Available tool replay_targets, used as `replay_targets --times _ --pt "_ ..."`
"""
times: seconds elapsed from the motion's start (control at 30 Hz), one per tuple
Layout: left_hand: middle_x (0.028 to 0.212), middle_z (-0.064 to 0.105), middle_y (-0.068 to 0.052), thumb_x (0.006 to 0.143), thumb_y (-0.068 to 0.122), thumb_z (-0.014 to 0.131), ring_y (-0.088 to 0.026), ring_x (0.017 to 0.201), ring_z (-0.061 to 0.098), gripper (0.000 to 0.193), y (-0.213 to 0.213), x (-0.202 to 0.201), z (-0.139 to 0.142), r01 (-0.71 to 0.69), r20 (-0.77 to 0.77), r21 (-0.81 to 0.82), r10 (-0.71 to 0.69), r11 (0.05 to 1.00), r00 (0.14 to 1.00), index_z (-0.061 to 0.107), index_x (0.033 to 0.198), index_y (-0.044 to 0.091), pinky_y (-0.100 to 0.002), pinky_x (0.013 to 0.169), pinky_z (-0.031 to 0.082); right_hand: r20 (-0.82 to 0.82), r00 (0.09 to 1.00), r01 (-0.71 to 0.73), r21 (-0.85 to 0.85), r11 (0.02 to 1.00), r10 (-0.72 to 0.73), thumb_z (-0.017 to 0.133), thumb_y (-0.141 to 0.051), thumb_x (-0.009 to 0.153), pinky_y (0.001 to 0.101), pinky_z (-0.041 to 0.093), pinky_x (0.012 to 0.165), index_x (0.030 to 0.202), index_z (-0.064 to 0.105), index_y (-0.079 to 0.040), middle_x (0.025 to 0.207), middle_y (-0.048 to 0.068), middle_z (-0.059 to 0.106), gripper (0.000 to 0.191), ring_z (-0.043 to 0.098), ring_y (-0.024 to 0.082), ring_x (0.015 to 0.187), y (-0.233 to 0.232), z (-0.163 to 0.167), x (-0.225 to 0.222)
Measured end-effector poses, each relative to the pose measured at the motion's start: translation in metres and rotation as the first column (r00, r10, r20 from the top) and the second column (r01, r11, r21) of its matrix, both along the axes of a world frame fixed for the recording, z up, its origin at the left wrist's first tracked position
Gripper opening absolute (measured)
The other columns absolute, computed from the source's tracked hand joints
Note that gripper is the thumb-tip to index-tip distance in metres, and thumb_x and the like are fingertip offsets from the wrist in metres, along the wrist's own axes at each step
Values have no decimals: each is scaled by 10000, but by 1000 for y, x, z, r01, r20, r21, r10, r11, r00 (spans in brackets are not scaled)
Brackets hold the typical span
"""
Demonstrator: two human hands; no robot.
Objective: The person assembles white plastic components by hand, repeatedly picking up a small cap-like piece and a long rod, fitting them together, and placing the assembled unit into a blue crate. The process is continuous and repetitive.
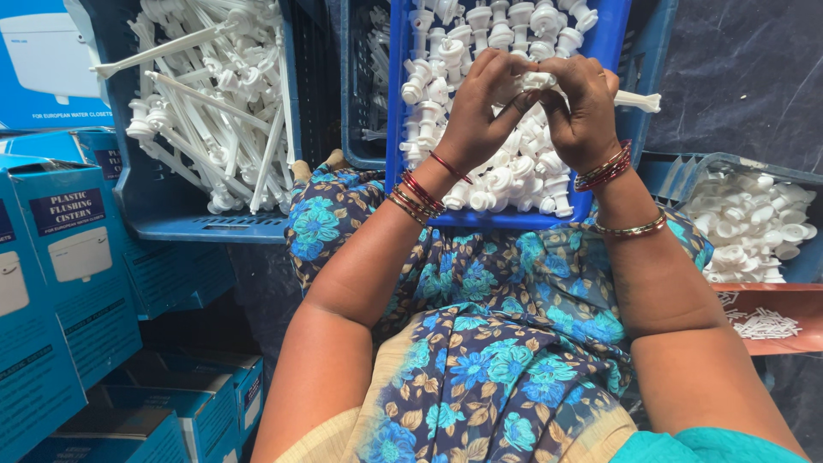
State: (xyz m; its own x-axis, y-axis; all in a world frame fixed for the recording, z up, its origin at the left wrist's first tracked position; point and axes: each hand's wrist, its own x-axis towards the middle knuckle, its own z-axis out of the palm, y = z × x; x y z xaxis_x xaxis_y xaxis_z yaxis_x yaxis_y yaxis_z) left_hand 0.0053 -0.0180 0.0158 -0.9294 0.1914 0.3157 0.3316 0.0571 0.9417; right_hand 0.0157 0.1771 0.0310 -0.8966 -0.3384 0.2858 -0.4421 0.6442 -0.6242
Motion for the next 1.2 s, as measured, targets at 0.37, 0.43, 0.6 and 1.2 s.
replay_targets --times 0.37,0.43,0.6,1.2 --pt "1105 602 -67 927 181 753 -271 1026 673 283 0 8 -2 -52 0 -171 53 984 999 609 1153 90 -381 871 549 -48 999 10 120 993 -5 727 -106 1013 421 306 1013 1236 688 -174 1083 -4 662 237 573 238 1055 -1 4 4" --pt "1104 601 -59 923 204 752 -275 1027 663 297 0 9 -3 -74 -19 -218 71 973 997 604 1157 96 -401 846 526 -92 996 -4 169 986 20 733 -114 1022 430 301 1018 1201 683 -166 1108 -15 675 194 576 241 1077 -1 5 4" --pt "1121 599 -50 944 253 725 -266 1034 656 302 0 11 -8 -96 -18 -274 95 957 995 598 1176 108 -430 828 487 -66 997 -19 195 981 32 700 -95 991 450 304 1022 1213 675 -166 1063 -18 664 235 577 244 1085 -1 7 2" --pt "1001 595 -36 1084 363 586 -130 837 553 327 -2 25 -80 -94 388 309 -35 946 921 660 1185 61 -284 728 467 -206 974 -19 341 940 94 745 -286 1062 518 272 1097 1289 652 -122 1133 64 668 295 602 296 1163 -4 2 11"
